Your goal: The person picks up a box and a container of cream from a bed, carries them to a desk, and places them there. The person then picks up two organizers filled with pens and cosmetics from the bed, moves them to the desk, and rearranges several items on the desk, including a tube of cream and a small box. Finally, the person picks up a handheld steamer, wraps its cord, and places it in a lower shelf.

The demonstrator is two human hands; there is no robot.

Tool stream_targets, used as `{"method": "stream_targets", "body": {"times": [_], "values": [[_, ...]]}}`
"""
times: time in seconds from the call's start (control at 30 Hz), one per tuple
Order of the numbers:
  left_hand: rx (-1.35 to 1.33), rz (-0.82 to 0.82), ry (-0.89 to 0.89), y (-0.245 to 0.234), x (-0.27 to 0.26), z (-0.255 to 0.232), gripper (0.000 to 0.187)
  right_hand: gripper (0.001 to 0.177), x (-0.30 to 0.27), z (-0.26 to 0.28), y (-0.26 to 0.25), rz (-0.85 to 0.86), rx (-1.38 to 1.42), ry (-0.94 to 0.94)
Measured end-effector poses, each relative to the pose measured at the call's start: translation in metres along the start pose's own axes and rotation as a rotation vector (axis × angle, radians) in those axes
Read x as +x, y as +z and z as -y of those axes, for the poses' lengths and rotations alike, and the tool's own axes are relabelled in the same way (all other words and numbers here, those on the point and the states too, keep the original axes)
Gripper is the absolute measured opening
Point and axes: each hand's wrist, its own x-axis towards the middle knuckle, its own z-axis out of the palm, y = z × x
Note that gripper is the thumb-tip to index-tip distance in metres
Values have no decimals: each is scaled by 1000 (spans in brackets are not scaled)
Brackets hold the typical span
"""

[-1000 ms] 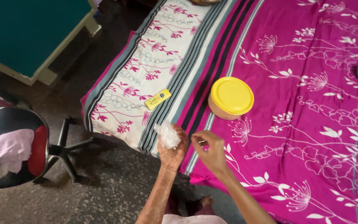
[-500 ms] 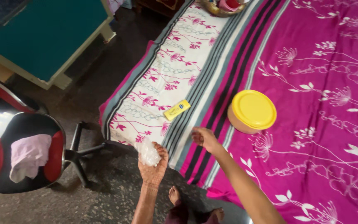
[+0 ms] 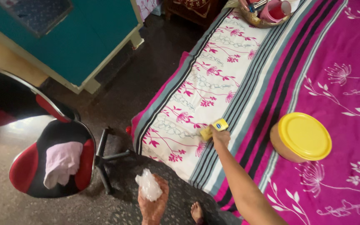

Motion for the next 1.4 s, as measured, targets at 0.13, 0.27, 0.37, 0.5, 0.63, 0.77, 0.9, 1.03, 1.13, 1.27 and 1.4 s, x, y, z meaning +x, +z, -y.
{"method": "stream_targets", "body": {"times": [0.13,0.27,0.37,0.5,0.63,0.77,0.9,1.03,1.13,1.27,1.4], "values": [[146,-101,118,-14,14,-9,35,60,20,-6,14,-122,-64,-239],[191,-193,102,-25,29,0,43,44,34,-18,9,90,158,-305],[278,-79,-65,-21,46,15,56,38,31,-21,-20,403,292,-185],[316,-175,-161,-11,69,54,62,28,6,-27,-91,547,276,-195],[303,191,-448,-5,89,105,60,31,-60,-21,-169,630,183,-404],[308,366,-645,-8,94,161,61,38,-113,-5,-224,419,-203,-697],[295,368,-776,-28,95,197,63,52,-146,9,-273,140,-389,-793],[385,152,-801,-56,97,222,67,54,-165,13,-299,79,-574,-816],[346,165,-797,-64,95,240,65,45,-167,9,-312,-42,-617,-960],[153,270,-918,-56,86,250,61,53,-139,-16,-316,-81,-532,-784],[342,204,-827,-17,63,259,64,44,-67,-55,-318,-14,74,-444]]}}
